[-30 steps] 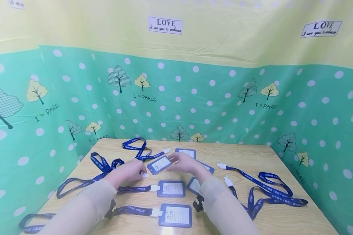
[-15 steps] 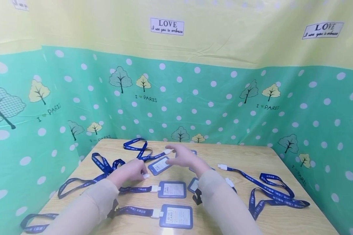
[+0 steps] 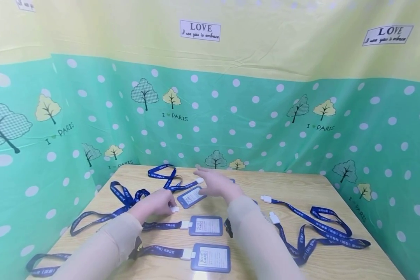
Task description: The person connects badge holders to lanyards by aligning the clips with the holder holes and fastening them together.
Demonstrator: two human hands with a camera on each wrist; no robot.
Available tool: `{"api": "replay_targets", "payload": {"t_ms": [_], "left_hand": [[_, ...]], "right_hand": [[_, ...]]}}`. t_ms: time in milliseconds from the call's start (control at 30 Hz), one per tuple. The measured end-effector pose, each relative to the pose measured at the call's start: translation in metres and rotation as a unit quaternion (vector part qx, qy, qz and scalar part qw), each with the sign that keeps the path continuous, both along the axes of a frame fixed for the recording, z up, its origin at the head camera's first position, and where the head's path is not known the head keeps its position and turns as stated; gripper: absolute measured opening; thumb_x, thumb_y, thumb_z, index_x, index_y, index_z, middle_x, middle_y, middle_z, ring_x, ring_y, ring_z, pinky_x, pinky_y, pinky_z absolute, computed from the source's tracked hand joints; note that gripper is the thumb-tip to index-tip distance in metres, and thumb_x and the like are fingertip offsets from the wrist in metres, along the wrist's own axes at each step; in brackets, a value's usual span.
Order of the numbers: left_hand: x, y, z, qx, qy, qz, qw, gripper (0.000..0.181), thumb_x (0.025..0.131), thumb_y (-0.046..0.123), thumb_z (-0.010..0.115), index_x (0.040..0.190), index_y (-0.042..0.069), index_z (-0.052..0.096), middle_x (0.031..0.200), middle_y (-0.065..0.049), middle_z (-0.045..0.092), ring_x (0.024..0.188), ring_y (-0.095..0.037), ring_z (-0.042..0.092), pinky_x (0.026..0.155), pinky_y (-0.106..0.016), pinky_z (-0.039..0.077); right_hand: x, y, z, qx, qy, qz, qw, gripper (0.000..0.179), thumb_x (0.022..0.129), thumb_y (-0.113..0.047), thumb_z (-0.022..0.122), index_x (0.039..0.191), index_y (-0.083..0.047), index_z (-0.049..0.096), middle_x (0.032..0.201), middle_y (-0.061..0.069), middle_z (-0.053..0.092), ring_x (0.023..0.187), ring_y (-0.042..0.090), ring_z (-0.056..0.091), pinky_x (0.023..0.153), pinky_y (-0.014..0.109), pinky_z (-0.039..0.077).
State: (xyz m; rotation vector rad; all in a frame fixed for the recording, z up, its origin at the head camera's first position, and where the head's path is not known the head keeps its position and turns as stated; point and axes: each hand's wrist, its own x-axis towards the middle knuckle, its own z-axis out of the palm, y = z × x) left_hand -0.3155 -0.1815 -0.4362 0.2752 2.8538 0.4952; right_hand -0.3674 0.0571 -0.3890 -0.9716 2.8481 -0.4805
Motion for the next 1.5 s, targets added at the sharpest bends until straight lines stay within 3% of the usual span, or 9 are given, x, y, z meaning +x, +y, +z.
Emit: {"api": "replay_targets", "payload": {"t_ms": [267,500,767,1000,1133,1233,1367,1500], "left_hand": [[0.001,0.0,-0.001,0.003,-0.006,0.01,0.9999,0.013,0.083,0.013,0.083,0.095,0.014,0.079,0.095,-0.002,0.071,0.09,-0.022,0.065,0.089,-0.045,0.056],[0.002,0.0,0.001,0.011,-0.004,0.013,0.9999,0.014,0.083,0.012,0.083,0.095,0.016,0.078,0.098,-0.001,0.071,0.091,-0.021,0.065,0.089,-0.044,0.056],[0.002,0.0,0.001,0.007,-0.004,0.013,0.9999,0.014,0.083,0.012,0.083,0.095,0.016,0.079,0.099,-0.002,0.071,0.092,-0.022,0.065,0.089,-0.044,0.056],[0.002,0.0,-0.001,0.01,-0.001,0.012,0.9999,0.016,0.082,0.012,0.083,0.097,0.015,0.078,0.1,-0.003,0.071,0.095,-0.024,0.066,0.09,-0.045,0.056],[0.003,0.0,-0.001,0.013,-0.003,0.013,0.9998,0.016,0.082,0.011,0.083,0.098,0.015,0.078,0.1,-0.003,0.071,0.096,-0.024,0.066,0.091,-0.046,0.056],[0.004,0.0,0.0,0.015,-0.005,0.016,0.9998,0.017,0.083,0.011,0.082,0.099,0.015,0.078,0.102,-0.003,0.071,0.097,-0.024,0.066,0.091,-0.045,0.056],[0.004,0.0,0.001,0.013,-0.002,0.015,0.9998,0.017,0.082,0.011,0.083,0.099,0.015,0.079,0.102,-0.003,0.072,0.096,-0.025,0.066,0.091,-0.045,0.056],[0.004,0.0,0.001,0.011,0.002,0.014,0.9998,0.018,0.082,0.01,0.083,0.098,0.015,0.079,0.102,-0.003,0.072,0.095,-0.024,0.066,0.091,-0.045,0.056]], "right_hand": [[-0.001,-0.015,-0.023,0.073,-0.018,-0.007,0.9972,0.072,0.092,-0.018,0.075,0.155,-0.029,0.043,0.164,-0.002,0.032,0.148,0.027,0.032,0.118,0.051,0.031],[0.005,-0.022,-0.037,0.079,-0.059,-0.04,0.9943,0.066,0.095,-0.003,0.061,0.155,-0.027,0.044,0.163,-0.003,0.033,0.149,0.026,0.03,0.12,0.05,0.027],[0.01,-0.026,-0.045,0.088,-0.092,-0.064,0.9897,0.054,0.107,-0.016,0.047,0.158,-0.03,0.038,0.164,-0.006,0.03,0.15,0.026,0.029,0.12,0.052,0.023],[0.012,-0.027,-0.048,0.14,-0.042,-0.034,0.9887,0.053,0.103,-0.009,0.049,0.154,-0.024,0.047,0.161,-0.002,0.039,0.147,0.026,0.035,0.12,0.046,0.028],[0.012,-0.027,-0.048,0.125,-0.05,-0.052,0.9896,0.056,0.097,-0.005,0.058,0.149,-0.024,0.053,0.154,0.001,0.048,0.143,0.028,0.041,0.117,0.049,0.032],[0.011,-0.026,-0.049,0.122,-0.044,-0.058,0.9898,0.053,0.091,-0.002,0.064,0.139,-0.024,0.062,0.14,0.002,0.06,0.134,0.026,0.052,0.112,0.048,0.04],[0.009,-0.025,-0.049,0.135,-0.019,-0.054,0.9892,0.035,0.091,-0.009,0.069,0.124,-0.021,0.072,0.122,0.0,0.066,0.117,0.021,0.061,0.104,0.041,0.049],[0.01,-0.024,-0.048,0.141,0.0,-0.051,0.9887,0.03,0.094,-0.017,0.07,0.124,-0.016,0.072,0.138,0.004,0.06,0.124,0.024,0.059,0.107,0.041,0.047]]}}
